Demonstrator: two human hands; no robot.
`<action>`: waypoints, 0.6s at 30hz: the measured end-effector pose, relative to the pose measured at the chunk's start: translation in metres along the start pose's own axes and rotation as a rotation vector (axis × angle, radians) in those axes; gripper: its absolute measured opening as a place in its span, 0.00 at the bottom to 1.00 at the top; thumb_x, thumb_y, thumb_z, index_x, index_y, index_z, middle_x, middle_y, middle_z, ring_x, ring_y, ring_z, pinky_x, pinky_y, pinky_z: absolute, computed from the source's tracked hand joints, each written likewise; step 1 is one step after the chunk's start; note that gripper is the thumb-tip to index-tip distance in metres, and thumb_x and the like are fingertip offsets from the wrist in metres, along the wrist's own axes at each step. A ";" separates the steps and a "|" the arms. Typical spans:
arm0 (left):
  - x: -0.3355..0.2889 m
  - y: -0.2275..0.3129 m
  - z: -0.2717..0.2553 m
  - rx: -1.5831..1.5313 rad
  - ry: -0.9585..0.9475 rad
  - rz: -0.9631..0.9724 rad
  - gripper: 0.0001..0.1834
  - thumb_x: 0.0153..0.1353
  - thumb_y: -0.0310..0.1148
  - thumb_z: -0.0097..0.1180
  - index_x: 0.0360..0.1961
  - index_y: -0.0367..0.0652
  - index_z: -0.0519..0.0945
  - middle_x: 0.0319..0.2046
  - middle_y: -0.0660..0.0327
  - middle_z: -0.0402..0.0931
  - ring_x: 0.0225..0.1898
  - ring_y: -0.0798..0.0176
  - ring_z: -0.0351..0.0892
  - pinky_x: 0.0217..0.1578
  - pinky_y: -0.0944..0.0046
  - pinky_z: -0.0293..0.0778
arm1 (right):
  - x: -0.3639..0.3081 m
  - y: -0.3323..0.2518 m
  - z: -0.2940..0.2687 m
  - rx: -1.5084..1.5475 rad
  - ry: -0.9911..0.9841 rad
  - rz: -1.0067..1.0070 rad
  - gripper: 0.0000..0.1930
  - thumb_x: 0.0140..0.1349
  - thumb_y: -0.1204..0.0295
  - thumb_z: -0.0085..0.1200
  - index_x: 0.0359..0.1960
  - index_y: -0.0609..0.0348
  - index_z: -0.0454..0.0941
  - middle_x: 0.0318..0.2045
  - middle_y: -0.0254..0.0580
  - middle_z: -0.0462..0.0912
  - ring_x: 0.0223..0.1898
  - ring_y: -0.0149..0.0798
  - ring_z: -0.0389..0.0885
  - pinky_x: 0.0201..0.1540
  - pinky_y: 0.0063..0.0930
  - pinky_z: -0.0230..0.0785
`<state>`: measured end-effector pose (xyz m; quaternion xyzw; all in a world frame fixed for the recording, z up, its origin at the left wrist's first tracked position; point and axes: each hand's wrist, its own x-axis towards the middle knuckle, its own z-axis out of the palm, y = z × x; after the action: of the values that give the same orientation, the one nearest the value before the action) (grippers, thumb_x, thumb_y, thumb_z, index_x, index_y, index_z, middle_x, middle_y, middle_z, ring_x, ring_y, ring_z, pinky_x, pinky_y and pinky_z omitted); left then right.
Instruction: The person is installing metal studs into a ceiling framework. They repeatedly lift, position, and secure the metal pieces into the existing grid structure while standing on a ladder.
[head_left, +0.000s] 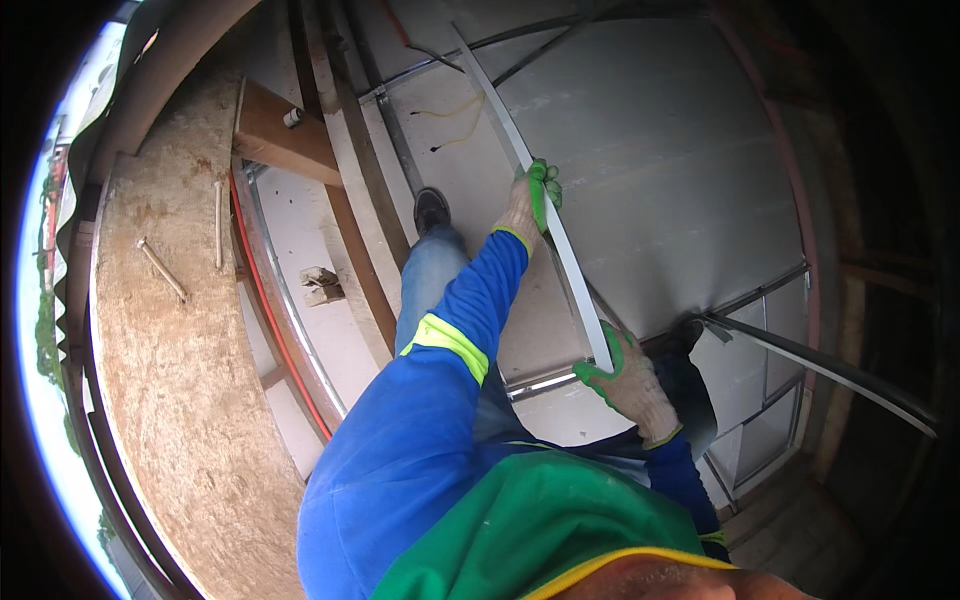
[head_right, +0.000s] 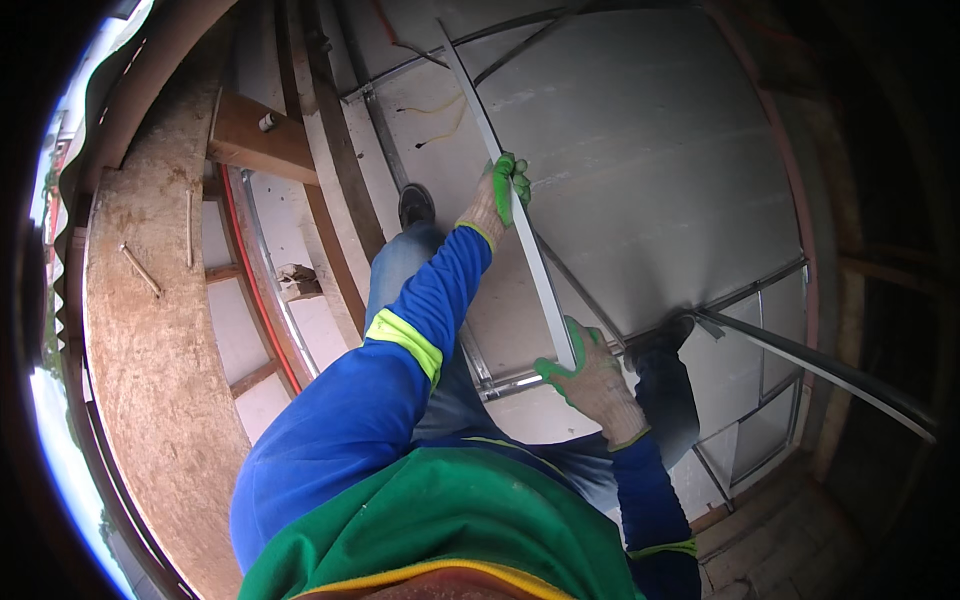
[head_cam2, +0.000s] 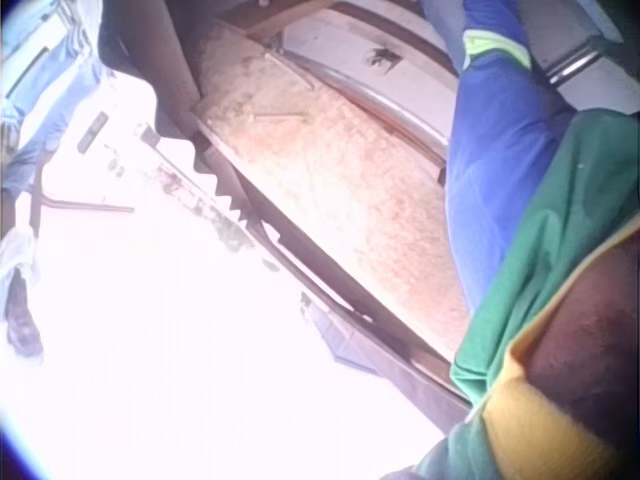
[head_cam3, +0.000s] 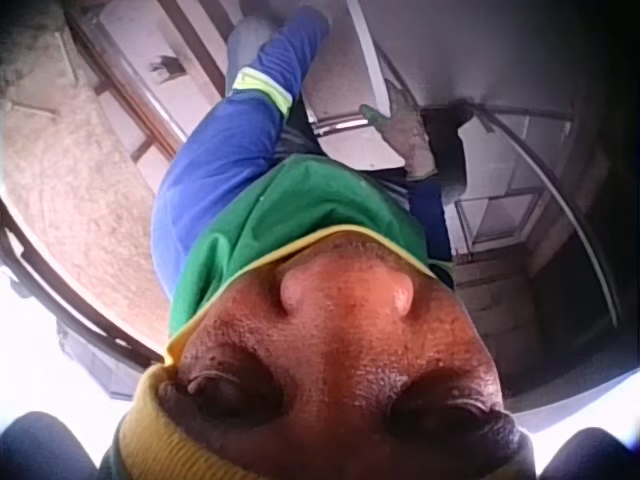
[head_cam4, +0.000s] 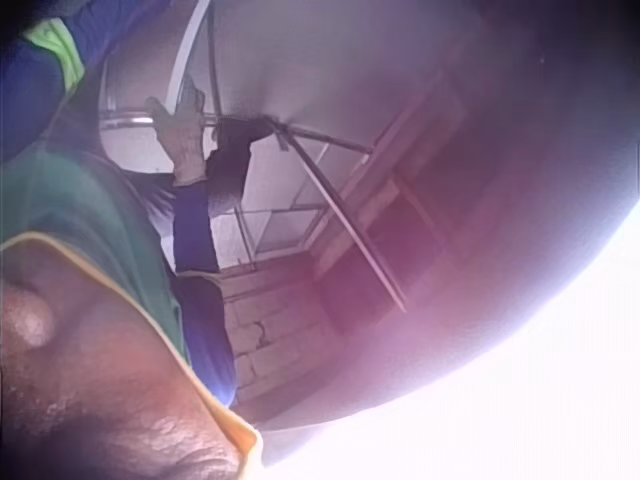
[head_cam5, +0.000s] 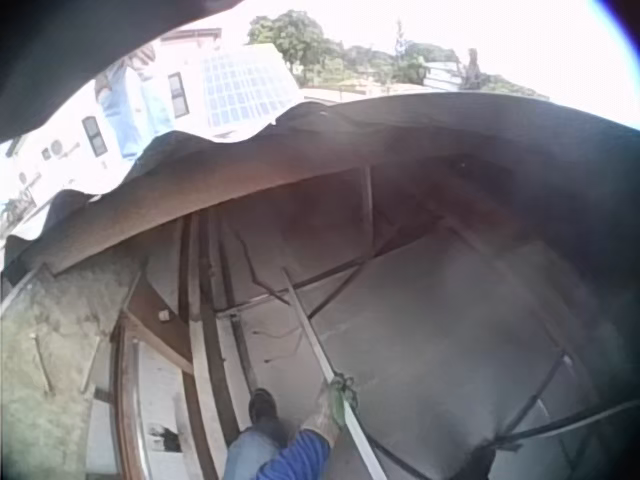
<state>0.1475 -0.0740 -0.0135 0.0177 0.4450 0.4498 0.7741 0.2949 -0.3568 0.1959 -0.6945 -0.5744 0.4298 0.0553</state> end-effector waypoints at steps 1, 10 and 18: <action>-0.003 0.003 -0.006 -0.047 -0.025 -0.010 0.08 0.77 0.33 0.55 0.52 0.52 0.71 0.38 0.57 0.80 0.20 0.63 0.74 0.17 0.64 0.75 | 0.000 -0.018 0.008 0.506 -0.107 0.165 0.30 0.76 0.63 0.59 0.75 0.58 0.65 0.53 0.50 0.84 0.38 0.37 0.86 0.37 0.26 0.82; -0.042 0.027 0.042 0.515 0.112 0.165 0.33 0.73 0.36 0.59 0.73 0.39 0.60 0.51 0.49 0.81 0.32 0.53 0.89 0.25 0.56 0.85 | -0.024 -0.024 -0.022 2.042 -0.422 0.372 0.30 0.84 0.62 0.41 0.80 0.66 0.54 0.30 0.39 0.73 0.17 0.23 0.63 0.16 0.16 0.59; -0.046 0.024 0.095 0.740 0.107 0.087 0.46 0.71 0.30 0.53 0.84 0.45 0.43 0.43 0.47 0.80 0.35 0.54 0.86 0.31 0.55 0.86 | -0.013 0.008 -0.056 2.067 -0.329 0.246 0.32 0.83 0.59 0.44 0.77 0.73 0.57 0.37 0.44 0.78 0.19 0.22 0.66 0.14 0.15 0.59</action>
<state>0.1892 -0.0569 0.0851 0.2916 0.6159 0.2913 0.6714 0.3382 -0.3467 0.2336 -0.2962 0.1456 0.8020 0.4979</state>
